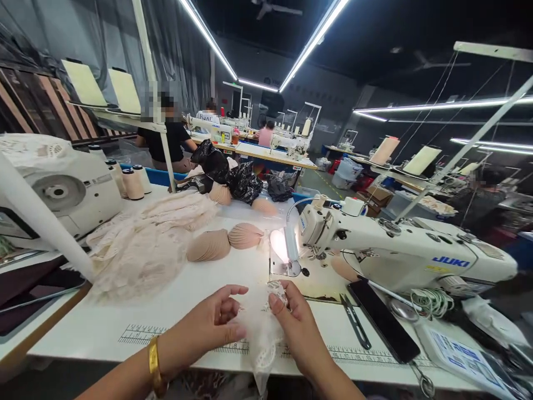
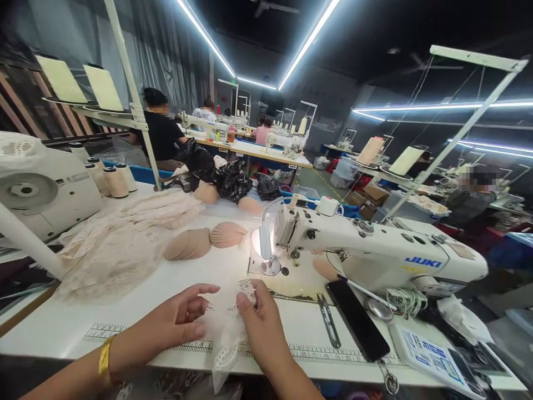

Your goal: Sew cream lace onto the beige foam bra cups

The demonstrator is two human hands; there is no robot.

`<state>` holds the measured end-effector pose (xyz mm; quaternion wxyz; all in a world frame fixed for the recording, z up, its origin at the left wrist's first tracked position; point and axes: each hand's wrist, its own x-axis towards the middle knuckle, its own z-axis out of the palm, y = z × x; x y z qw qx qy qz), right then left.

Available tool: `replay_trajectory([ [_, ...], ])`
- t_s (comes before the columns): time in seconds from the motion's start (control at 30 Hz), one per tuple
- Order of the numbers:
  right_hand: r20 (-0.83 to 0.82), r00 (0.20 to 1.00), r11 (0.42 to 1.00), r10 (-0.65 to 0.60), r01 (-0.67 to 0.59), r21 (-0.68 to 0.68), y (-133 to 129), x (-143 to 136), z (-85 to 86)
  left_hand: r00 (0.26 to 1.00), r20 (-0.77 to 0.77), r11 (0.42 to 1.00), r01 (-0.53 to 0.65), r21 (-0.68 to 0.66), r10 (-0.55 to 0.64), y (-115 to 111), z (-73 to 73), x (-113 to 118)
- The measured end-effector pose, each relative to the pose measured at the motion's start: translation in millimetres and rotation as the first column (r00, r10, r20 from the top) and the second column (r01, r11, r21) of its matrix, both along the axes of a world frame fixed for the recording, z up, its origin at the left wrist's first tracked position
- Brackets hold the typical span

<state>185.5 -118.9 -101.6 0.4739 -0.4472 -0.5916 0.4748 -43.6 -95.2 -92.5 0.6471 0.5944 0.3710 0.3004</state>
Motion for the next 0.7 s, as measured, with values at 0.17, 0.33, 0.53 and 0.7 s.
replay_trajectory([
  [0.17,0.468,0.867,0.964,-0.169,0.046,0.263,-5,31,4.6,0.981,-0.134,0.989,-0.137,0.054,0.144,-1,3.1,5],
  [0.33,0.542,0.838,0.860,-0.064,-0.229,0.457,-11,11,25.1,0.996,-0.006,0.988,-0.087,0.126,0.088,2,18.6,23],
  [0.53,0.125,0.990,0.986,-0.065,0.045,0.159,-3,-5,25.8,0.984,0.172,0.999,-0.036,-0.014,0.038,-6,8.2,30],
  [0.7,-0.096,0.991,0.995,-0.095,0.096,0.013,-1,4,24.7,0.949,0.253,0.970,-0.139,-0.199,0.188,-13,11.0,20],
])
